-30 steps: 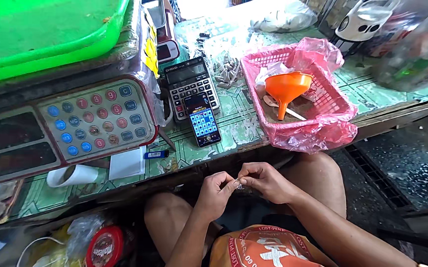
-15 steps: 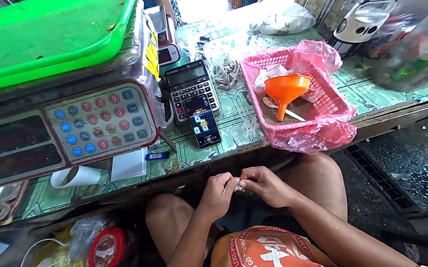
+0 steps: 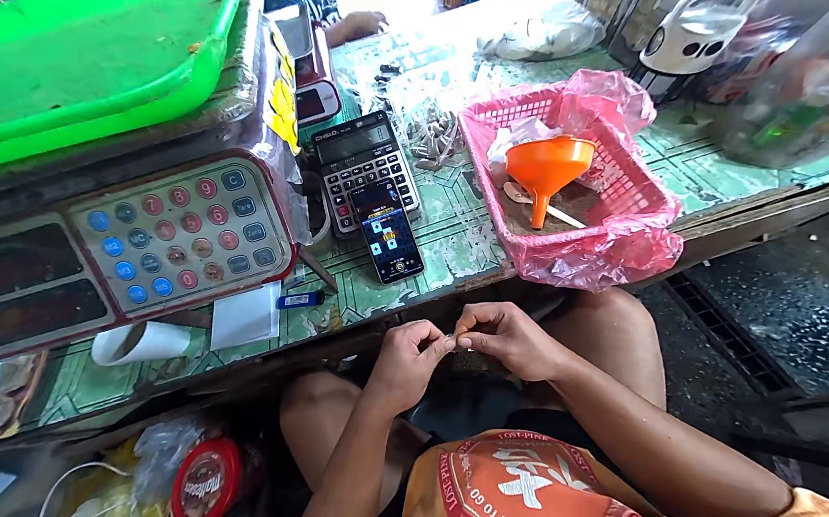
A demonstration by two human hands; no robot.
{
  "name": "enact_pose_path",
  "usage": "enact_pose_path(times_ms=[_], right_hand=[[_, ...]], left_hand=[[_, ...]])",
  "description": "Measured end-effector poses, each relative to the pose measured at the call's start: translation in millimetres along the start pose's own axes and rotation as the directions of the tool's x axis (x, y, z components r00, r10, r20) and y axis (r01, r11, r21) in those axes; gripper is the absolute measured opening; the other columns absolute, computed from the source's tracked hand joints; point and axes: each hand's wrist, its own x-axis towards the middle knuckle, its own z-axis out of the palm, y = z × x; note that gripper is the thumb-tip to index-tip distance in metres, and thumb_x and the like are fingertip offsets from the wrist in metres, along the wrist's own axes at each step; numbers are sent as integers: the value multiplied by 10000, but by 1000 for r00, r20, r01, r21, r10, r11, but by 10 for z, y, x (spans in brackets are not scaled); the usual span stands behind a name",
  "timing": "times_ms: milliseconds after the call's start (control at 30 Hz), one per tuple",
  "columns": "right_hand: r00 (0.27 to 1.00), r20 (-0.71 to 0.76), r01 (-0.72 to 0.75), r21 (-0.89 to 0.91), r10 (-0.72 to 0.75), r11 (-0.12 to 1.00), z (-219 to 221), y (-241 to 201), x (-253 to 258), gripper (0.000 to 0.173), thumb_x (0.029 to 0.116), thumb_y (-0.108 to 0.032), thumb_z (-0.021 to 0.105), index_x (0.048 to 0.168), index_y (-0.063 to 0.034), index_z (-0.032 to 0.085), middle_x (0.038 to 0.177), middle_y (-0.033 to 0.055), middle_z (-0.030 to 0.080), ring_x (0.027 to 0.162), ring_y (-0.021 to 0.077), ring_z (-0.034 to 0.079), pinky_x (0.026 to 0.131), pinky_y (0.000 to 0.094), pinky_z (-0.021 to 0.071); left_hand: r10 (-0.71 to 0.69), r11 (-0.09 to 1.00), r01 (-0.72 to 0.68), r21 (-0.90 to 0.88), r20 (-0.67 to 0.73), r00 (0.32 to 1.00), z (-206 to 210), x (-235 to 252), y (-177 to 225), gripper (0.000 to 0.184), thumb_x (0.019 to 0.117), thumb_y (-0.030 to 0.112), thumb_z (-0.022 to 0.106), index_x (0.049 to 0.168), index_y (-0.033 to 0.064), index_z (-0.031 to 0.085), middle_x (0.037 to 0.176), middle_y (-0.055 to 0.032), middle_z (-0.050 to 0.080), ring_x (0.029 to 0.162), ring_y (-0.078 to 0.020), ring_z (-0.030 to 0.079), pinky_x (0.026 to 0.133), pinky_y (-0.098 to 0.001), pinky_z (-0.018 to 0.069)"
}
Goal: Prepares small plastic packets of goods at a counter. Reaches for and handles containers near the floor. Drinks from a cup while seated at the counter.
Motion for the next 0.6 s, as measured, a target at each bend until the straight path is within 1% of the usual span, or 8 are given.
enact_pose_path(times_ms=[67, 100, 167, 267, 333, 433, 533, 600], right_hand=[[999, 31, -13, 10, 13, 1000, -20, 6, -2, 112, 963, -130, 690, 1013, -39, 731, 979, 26, 688, 899, 72, 657, 799, 238, 569], [999, 37, -18, -7, 18, 1000, -24, 8, -1, 119, 963, -124, 688, 1030, -39, 737, 987, 28, 687, 912, 73, 658, 816, 237, 572], [999, 36, -8, -75, 11, 997, -27, -1, 2, 134, 968, -136, 682, 1028, -46, 761, 971, 23, 680, 918, 63, 646, 820, 218, 561], [1000, 0, 17, -131, -17, 991, -41, 0, 16, 124, 963, -157, 694, 947, -50, 755, 915, 15, 664, 884, 52, 625, 788, 210, 535], [999, -34, 21, -142, -26, 990, -39, 12, 19, 141, 949, -186, 722, 892, -58, 739, 874, 3, 662, 843, 45, 627, 751, 208, 534], [999, -52, 10, -134, -17, 991, -28, 22, 12, 202, 958, -233, 721, 845, -67, 730, 831, -18, 651, 806, 29, 608, 719, 199, 506], [1000, -1, 11, -90, -11, 996, -29, 13, 12, 189, 985, -209, 684, 921, -53, 768, 881, -5, 687, 848, 35, 632, 762, 205, 528], [1000, 1, -2, -64, 2, 998, -15, 27, -5, 127, 971, -157, 693, 971, -51, 764, 931, 9, 710, 869, 44, 659, 779, 213, 560]], left_hand=[[-5, 993, 3, -118, -12, 1000, 4, -1, -22, 227, 996, 195, 659, 825, 51, 704, 742, 11, 659, 644, -51, 612, 619, -217, 533], [-1, 981, -1, -192, -7, 1000, -2, -5, -22, 189, 986, 153, 668, 849, 34, 718, 769, -9, 680, 663, -74, 640, 637, -237, 565], [31, 951, -23, -308, 20, 999, -20, -11, -17, 83, 950, 58, 688, 933, -2, 742, 895, -61, 707, 780, -129, 681, 729, -284, 602], [75, 961, -72, -267, 4, 997, -35, 5, -39, 122, 923, 28, 710, 1030, 11, 765, 1007, -66, 707, 919, -134, 680, 827, -279, 596], [84, 980, -86, -181, -23, 996, -33, 22, -50, 91, 919, 50, 727, 992, 31, 777, 978, -49, 710, 933, -124, 677, 845, -271, 588], [47, 996, -48, -77, -20, 999, -15, 29, -25, 102, 941, 135, 723, 882, 57, 753, 858, -3, 690, 817, -73, 655, 761, -233, 561], [20, 996, -22, -90, -18, 1000, -11, 34, -52, 245, 973, 220, 698, 787, 60, 701, 749, 18, 639, 671, -44, 592, 635, -208, 507], [39, 989, -42, -145, -20, 999, -18, 27, -77, 188, 958, 177, 710, 821, 51, 730, 798, 0, 669, 721, -62, 628, 673, -222, 541]])
